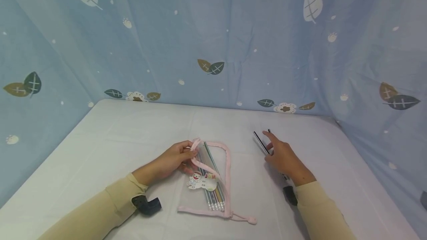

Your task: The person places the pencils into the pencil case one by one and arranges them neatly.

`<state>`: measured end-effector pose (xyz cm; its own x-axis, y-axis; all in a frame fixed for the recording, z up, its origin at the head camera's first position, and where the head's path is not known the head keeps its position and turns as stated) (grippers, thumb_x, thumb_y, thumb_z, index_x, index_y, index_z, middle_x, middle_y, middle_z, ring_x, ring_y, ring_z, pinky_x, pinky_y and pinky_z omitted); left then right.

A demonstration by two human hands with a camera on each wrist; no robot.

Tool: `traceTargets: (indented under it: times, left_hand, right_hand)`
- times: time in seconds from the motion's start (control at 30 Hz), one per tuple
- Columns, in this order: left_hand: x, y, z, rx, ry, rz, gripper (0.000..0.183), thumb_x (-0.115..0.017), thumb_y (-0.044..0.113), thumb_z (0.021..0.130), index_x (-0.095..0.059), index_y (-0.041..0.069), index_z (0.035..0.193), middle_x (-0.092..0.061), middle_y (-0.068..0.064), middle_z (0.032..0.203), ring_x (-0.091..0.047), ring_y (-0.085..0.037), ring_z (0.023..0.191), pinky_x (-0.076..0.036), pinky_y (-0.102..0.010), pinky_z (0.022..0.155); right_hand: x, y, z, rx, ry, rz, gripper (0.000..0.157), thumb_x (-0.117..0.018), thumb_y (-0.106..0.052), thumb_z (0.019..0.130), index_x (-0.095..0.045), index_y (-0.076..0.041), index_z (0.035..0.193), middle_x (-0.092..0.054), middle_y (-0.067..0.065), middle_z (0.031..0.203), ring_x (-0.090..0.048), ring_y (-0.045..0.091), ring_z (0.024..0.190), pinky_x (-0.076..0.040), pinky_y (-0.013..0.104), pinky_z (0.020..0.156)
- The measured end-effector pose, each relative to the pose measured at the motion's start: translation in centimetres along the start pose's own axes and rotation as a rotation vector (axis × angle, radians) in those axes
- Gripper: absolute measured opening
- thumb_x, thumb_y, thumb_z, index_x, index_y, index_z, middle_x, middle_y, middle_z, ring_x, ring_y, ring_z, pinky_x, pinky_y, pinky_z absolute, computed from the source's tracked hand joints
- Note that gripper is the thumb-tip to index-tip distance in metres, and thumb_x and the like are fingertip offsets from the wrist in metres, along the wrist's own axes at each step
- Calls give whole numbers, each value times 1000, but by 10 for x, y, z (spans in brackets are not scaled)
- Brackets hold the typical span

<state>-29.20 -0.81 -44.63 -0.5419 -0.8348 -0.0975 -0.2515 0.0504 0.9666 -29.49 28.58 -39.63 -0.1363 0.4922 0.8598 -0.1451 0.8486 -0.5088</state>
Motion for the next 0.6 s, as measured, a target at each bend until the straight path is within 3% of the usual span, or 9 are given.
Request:
traceTargets:
  times: [0.23, 0.37, 0.6]
  left_hand:
    - [0, -2, 1, 6, 7, -14, 28, -50, 15, 106, -48, -4, 126, -64, -5, 91, -69, -15, 76, -62, -26, 65]
    - [0, -2, 1, 13, 8, -18, 28, -50, 15, 106, -48, -3, 127, -64, -5, 90, -69, -16, 77, -62, -26, 65]
    - [1, -1, 1, 2, 9, -13, 27, -50, 15, 106, -48, -4, 125, -65, -5, 90, -69, -16, 76, -62, -26, 64]
  right_hand:
    - [5, -8, -1, 68, 46, -8, 77, -62, 3, 90, -24, -3, 156, -66, 12, 92, -52, 16, 66, -44, 26, 48]
    - [9, -13, -1, 103, 91, -14, 78, -60, 3, 91, -19, -4, 157, -66, 12, 90, -52, 14, 64, -45, 25, 46]
    - [17, -17, -3, 91, 133, 28, 85, -58, 2, 92, -10, -11, 161, -64, 13, 91, -57, 17, 69, -48, 27, 50]
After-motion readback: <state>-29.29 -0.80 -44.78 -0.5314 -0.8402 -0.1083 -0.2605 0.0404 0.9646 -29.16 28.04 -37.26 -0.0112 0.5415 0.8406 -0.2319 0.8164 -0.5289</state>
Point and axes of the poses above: each hand's wrist, its own z-axis towards the middle knuckle, its own x-axis out of the back of the hand, y = z × x, the point moved 9 cm from there along z, towards the middle knuckle
